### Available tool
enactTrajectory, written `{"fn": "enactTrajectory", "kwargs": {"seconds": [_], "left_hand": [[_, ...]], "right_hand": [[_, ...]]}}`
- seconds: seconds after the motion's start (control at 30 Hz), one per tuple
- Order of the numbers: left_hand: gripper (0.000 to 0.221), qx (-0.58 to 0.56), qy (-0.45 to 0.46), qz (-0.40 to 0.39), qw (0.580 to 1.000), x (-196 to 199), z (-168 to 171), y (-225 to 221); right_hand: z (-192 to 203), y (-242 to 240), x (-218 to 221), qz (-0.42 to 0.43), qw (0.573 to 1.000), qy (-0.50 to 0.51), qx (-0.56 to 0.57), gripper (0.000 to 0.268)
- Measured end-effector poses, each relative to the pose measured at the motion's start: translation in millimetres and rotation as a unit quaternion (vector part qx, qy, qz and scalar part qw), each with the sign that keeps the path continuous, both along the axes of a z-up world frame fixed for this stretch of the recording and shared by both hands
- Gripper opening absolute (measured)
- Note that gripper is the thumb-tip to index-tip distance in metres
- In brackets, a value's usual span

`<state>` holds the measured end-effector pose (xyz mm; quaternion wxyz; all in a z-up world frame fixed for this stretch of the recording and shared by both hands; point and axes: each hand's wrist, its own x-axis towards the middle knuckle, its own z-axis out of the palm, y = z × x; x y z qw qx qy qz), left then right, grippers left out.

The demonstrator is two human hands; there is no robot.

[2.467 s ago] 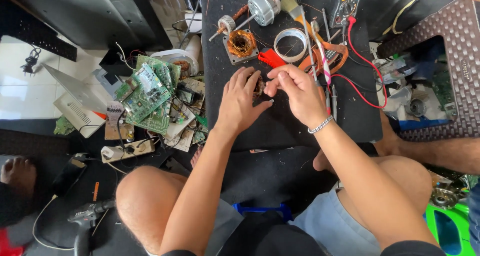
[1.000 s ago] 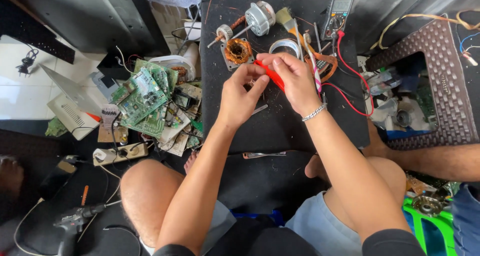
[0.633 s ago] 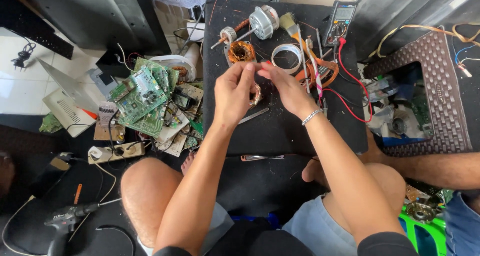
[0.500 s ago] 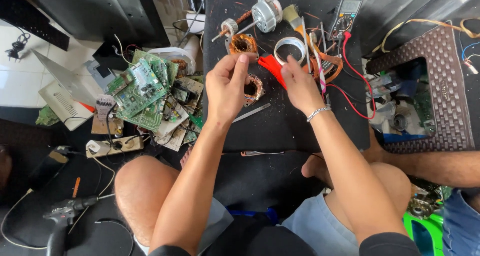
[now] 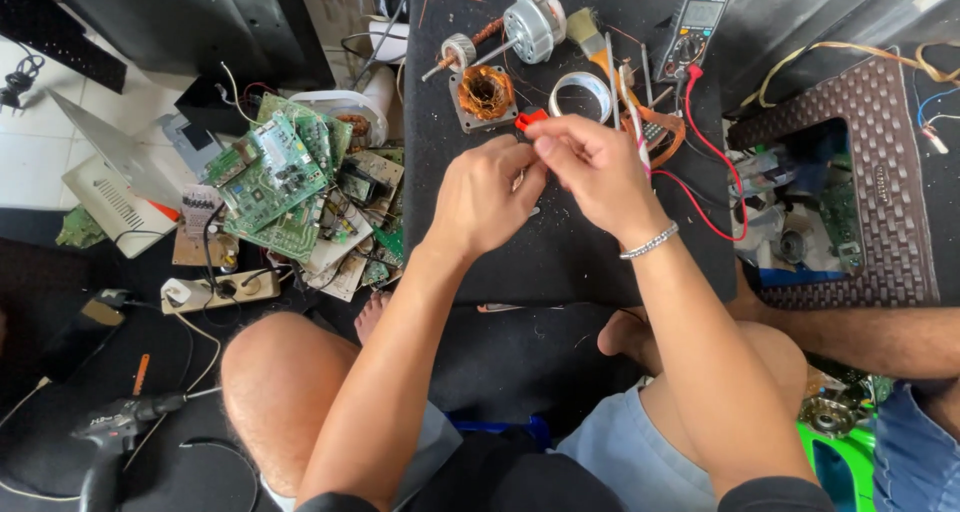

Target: Wrapping and tucking copper coils on a motor stator using a small hand tool.

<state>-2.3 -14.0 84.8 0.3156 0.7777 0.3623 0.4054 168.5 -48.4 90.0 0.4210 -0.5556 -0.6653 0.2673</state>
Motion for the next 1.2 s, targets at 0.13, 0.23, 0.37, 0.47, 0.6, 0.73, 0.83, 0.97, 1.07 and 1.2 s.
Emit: {"fn": "enactTrajectory", "kwargs": {"seconds": [0.13,0.23,0.37,0.47,0.6,0.73,0.83,0.97,1.07,1.2], "left_hand": [[0.024,-0.022,0.016,-0.018,0.999,1,-9,-5],[0.025,-0.062,-0.018,-0.016,0.998,1,-5,-2],[0.029,-0.242,-0.126,-0.034,0.961,0,-19,8],[0.036,-0.355,-0.237,-0.057,0.903,-6,-27,14],[0.058,-0.059,-0.174,-0.045,0.982,-8,-17,6],[0.054,0.18,-0.059,0.036,0.981,-4,-22,2],[0.034,0.284,-0.035,0.092,0.954,-3,-25,5],[0.009,0.301,-0.07,0.13,0.942,0,-23,5],[0.007,0.274,-0.1,0.141,0.946,-1,-25,6],[0.005,0.219,-0.118,0.176,0.952,-7,-18,1]], "right_hand": [[-19,8,9,-0.041,0.999,0.002,-0.003,0.023],[-16,10,11,-0.106,0.992,0.067,-0.002,0.023],[-11,10,9,-0.119,0.982,0.148,-0.012,0.021],[-14,10,8,-0.08,0.967,0.238,-0.04,0.019],[-14,11,1,-0.041,0.942,0.322,-0.081,0.017],[-21,12,2,-0.044,0.951,0.294,-0.087,0.018],[-21,11,-4,-0.055,0.953,0.283,-0.088,0.019],[-24,12,-7,-0.087,0.94,0.309,-0.117,0.017],[-24,12,-6,-0.111,0.929,0.332,-0.122,0.015],[-31,14,0,-0.181,0.926,0.31,-0.118,0.015]]}}
